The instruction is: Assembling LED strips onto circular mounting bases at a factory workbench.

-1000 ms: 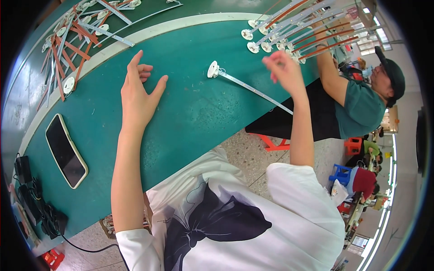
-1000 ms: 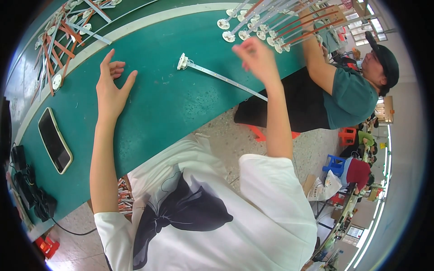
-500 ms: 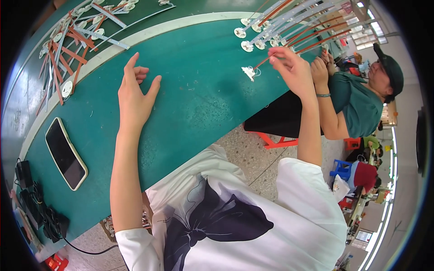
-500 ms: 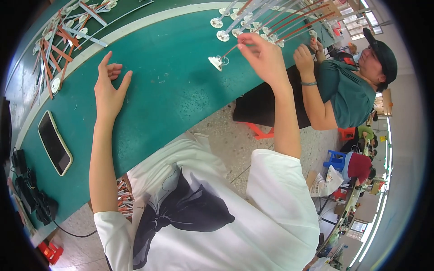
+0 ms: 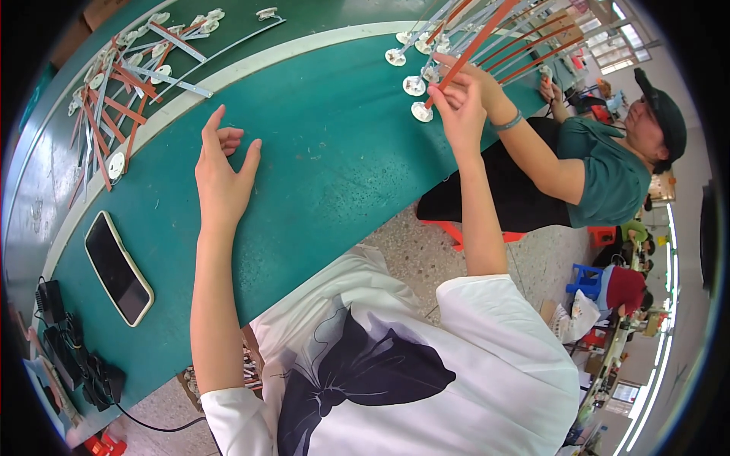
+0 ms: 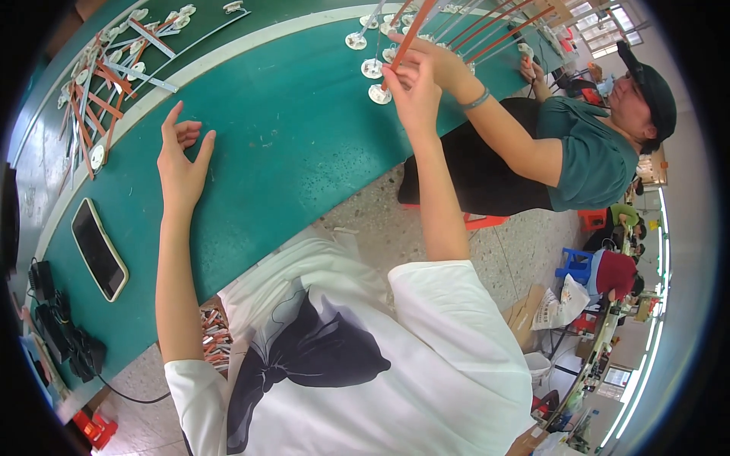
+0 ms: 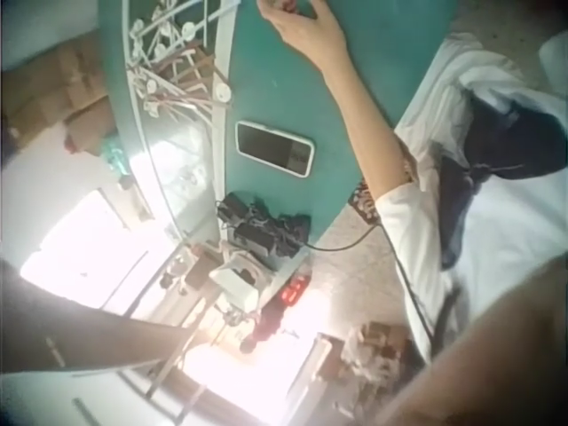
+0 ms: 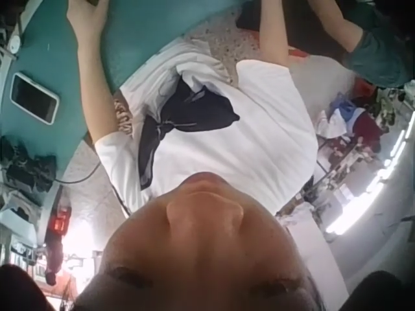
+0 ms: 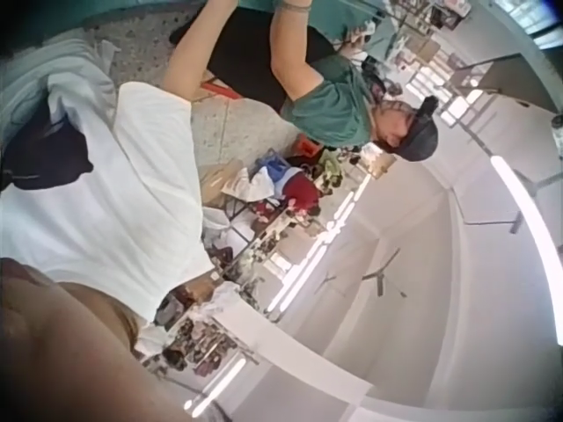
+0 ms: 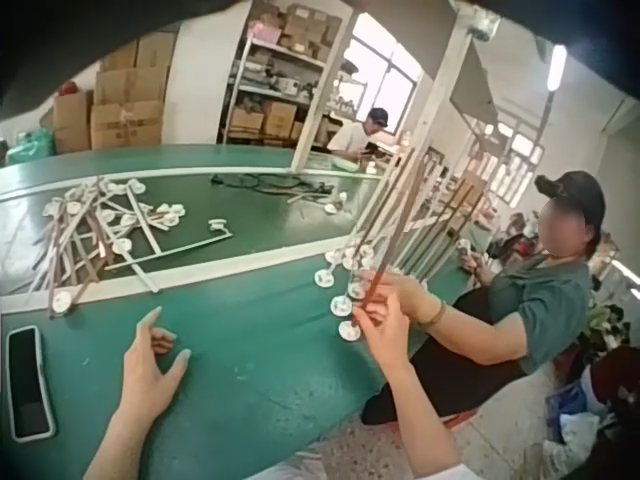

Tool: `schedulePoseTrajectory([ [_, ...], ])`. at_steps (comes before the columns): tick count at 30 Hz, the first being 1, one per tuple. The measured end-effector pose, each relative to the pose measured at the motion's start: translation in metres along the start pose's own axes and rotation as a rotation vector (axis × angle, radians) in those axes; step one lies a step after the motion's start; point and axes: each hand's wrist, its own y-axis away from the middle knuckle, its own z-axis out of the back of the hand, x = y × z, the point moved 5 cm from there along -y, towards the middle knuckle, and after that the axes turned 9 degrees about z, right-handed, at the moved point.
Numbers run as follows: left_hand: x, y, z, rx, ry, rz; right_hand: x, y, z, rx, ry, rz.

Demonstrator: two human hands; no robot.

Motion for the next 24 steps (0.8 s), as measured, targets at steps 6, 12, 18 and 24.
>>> schedulePoseTrajectory([
  [6,0.002,-0.003,0.001,0.009,0.006,0.008,-0.021,0.012,-0.003,-0.063,-0.086,-0.068],
  [12,-0.003,-0.002,-0.002,0.037,-0.003,-0.025,-0.006,0.008,-0.019,0.062,0.267,-0.001],
  [18,-0.007,0.002,-0.008,0.11,-0.062,-0.083,-0.006,-0.003,-0.016,0.269,0.107,-0.241],
  [24,-0.01,0.005,-0.008,0.061,-0.237,-0.223,-0.044,-0.003,0.007,0.268,-0.284,-0.336],
])
